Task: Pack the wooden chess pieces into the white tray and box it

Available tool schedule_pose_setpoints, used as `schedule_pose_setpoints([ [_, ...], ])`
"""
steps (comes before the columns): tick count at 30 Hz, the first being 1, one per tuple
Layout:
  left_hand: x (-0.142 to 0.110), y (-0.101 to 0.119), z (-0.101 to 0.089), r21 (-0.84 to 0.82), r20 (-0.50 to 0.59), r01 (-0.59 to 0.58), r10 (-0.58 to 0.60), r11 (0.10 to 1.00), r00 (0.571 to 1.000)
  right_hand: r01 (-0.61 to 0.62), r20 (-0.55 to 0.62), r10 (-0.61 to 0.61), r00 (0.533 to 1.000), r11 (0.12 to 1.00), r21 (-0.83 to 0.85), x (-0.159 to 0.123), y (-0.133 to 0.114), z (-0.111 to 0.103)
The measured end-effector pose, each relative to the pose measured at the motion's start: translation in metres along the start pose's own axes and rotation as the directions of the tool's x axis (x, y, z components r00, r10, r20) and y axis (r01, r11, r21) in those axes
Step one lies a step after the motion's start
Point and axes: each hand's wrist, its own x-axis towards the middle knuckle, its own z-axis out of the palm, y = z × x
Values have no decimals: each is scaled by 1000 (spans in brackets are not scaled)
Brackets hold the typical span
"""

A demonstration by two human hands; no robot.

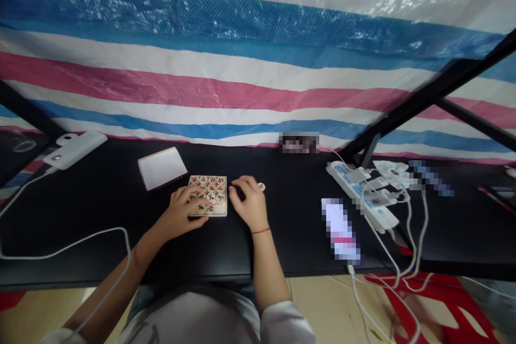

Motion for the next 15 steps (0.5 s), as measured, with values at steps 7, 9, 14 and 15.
schedule_pose_setpoints([
  [7,6,8,0,56,-53,-46,49,997,997,-261,-77,252,965,880,-396,-8,49,1],
  [9,8,8,-3,74,-101,-58,66,996,993,-288,-57,289,956,877,-384,-10,55,4],
  [14,14,9,-13,80,-122,-94,103,992,987,-295,-17,303,953,911,-289,-8,51,5],
  [15,13,9,-15,81,-114,-96,105,992,988,-280,-13,286,958,928,-247,-7,48,5],
])
